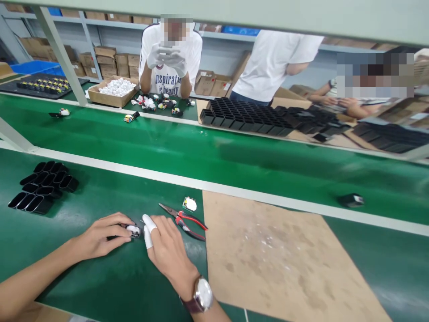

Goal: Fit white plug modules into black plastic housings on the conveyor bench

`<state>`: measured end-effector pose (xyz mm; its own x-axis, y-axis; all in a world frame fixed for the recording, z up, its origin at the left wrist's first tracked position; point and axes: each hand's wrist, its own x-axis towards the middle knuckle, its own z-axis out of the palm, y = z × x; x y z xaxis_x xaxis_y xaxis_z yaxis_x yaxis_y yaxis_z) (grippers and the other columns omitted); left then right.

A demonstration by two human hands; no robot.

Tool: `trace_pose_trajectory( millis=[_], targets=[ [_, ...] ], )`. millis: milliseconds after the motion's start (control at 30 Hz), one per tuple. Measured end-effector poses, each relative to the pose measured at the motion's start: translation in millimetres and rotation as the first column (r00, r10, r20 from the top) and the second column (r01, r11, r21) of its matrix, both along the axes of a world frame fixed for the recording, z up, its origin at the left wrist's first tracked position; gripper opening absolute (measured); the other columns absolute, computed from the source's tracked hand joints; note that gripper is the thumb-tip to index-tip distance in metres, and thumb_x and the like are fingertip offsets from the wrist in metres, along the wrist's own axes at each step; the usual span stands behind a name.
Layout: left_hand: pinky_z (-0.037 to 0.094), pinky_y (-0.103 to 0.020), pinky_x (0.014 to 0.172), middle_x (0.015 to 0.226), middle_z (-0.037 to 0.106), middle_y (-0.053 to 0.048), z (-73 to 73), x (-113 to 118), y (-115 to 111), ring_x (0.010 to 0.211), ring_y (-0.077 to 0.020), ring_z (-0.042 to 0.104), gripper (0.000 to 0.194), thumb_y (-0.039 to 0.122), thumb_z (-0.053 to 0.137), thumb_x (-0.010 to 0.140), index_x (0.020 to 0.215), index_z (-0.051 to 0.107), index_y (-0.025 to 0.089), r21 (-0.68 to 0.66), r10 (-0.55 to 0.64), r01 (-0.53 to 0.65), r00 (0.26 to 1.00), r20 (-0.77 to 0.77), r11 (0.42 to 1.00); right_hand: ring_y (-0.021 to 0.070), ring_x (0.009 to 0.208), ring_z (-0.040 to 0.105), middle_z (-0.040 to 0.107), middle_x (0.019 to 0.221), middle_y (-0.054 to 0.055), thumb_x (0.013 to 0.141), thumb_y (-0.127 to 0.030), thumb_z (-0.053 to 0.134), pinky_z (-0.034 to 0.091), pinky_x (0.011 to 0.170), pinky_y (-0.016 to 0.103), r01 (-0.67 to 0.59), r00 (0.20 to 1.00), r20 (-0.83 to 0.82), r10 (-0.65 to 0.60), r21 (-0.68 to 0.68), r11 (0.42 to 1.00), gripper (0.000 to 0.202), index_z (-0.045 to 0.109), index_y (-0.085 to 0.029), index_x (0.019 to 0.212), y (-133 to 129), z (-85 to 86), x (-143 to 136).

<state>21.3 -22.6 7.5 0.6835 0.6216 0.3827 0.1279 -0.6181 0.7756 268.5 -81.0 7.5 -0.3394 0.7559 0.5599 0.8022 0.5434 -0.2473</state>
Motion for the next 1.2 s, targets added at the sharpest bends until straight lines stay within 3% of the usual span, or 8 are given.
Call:
trace_pose_trajectory(
  millis=[67, 167, 267, 567, 733, 1000, 1100, 1200],
  targets=[
    [0.063, -0.036, 0.083, 0.105, 0.079, -0.012, 0.1, -1, 4, 0.093, -0.0238, 0.076, 0.010, 0.021, 0.076, 0.096, 0.106, 0.078, 0.020, -0.244, 0.161, -0.134, 0.982, 0.096, 0.960, 0.0271, 0.099, 0.065, 0.071, 0.115, 0.013, 0.105, -0.011, 0.051, 0.055, 0.087, 0.043, 0.050, 0.998, 0.045, -0.051, 0.018, 0.999, 0.033, 0.057, -0.010, 0.137, 2, -2.2, 1],
    [0.064, -0.031, 0.068, 0.085, 0.078, -0.007, 3.9, -8, 16, 0.073, -0.0197, 0.075, 0.020, 0.034, 0.084, 0.090, 0.100, 0.077, 0.017, -0.620, 0.447, -0.248, 0.875, 0.187, 0.744, 0.0285, 0.098, 0.064, 0.070, 0.112, 0.014, 0.105, -0.017, 0.053, 0.055, 0.086, 0.044, 0.104, 0.986, 0.133, -0.104, 0.007, 0.995, 0.030, 0.059, -0.008, 0.134, 4, -6.7, 2],
    [0.064, -0.031, 0.066, 0.083, 0.076, -0.006, 8.4, -17, 29, 0.071, -0.0179, 0.072, 0.028, 0.039, 0.088, 0.084, 0.095, 0.076, 0.017, -0.744, 0.583, -0.251, 0.782, 0.220, 0.619, 0.0289, 0.097, 0.063, 0.069, 0.110, 0.014, 0.103, -0.018, 0.056, 0.055, 0.086, 0.044, 0.132, 0.971, 0.203, -0.126, -0.017, 0.991, 0.031, 0.060, -0.008, 0.132, 4, -11.4, 1],
    [0.065, -0.035, 0.086, 0.104, 0.077, -0.007, 5.8, -17, 51, 0.088, -0.0207, 0.075, 0.046, 0.044, 0.090, 0.076, 0.110, 0.070, 0.020, -0.351, 0.669, -0.607, 0.739, 0.080, 0.713, 0.0302, 0.100, 0.059, 0.066, 0.112, 0.015, 0.081, -0.012, 0.072, 0.054, 0.088, 0.044, 0.148, 0.934, 0.340, -0.105, -0.104, 0.983, 0.049, 0.062, -0.007, 0.128, 1, -11.1, -4],
    [0.063, -0.041, 0.096, 0.127, 0.074, -0.012, 29.7, -3, 106, 0.098, -0.0240, 0.077, 0.047, 0.036, 0.078, 0.084, 0.126, 0.063, 0.020, 0.047, 0.605, -0.606, 0.782, -0.147, 0.794, 0.0305, 0.098, 0.059, 0.067, 0.110, 0.018, 0.073, -0.008, 0.073, 0.054, 0.083, 0.043, 0.156, 0.930, 0.347, -0.123, -0.066, 0.986, 0.062, 0.060, -0.003, 0.133, 3, -18.1, -7],
    [0.060, -0.046, 0.096, 0.103, 0.075, -0.014, 44.9, 30, 208, 0.095, -0.0276, 0.075, 0.037, 0.018, 0.076, 0.080, 0.113, 0.060, 0.013, 0.082, 0.798, -0.799, 0.577, -0.176, 0.596, 0.0294, 0.101, 0.061, 0.068, 0.112, 0.017, 0.073, -0.005, 0.072, 0.054, 0.087, 0.041, 0.144, 0.938, 0.323, -0.124, -0.039, 0.989, 0.050, 0.066, -0.008, 0.122, 3, -16.1, -4],
    [0.057, -0.047, 0.100, 0.111, 0.070, -0.017, 41.3, 39, 198, 0.106, -0.0297, 0.072, 0.047, 0.020, 0.078, 0.080, 0.121, 0.058, 0.010, 0.078, 0.815, -0.815, 0.560, -0.150, 0.574, 0.0293, 0.100, 0.061, 0.068, 0.108, 0.016, 0.074, -0.004, 0.072, 0.054, 0.088, 0.042, 0.144, 0.944, 0.306, -0.124, -0.044, 0.989, 0.044, 0.066, -0.007, 0.117, 3, -13.2, -2],
    [0.055, -0.043, 0.103, 0.128, 0.064, -0.018, 35.6, 49, 157, 0.119, -0.0282, 0.066, 0.048, 0.032, 0.074, 0.089, 0.129, 0.057, 0.012, 0.074, 0.747, -0.745, 0.652, -0.129, 0.663, 0.0294, 0.099, 0.061, 0.066, 0.106, 0.016, 0.075, -0.002, 0.071, 0.055, 0.090, 0.042, 0.140, 0.953, 0.278, -0.122, -0.048, 0.989, 0.042, 0.065, -0.005, 0.116, 4, -12.2, -1]
  ],
)
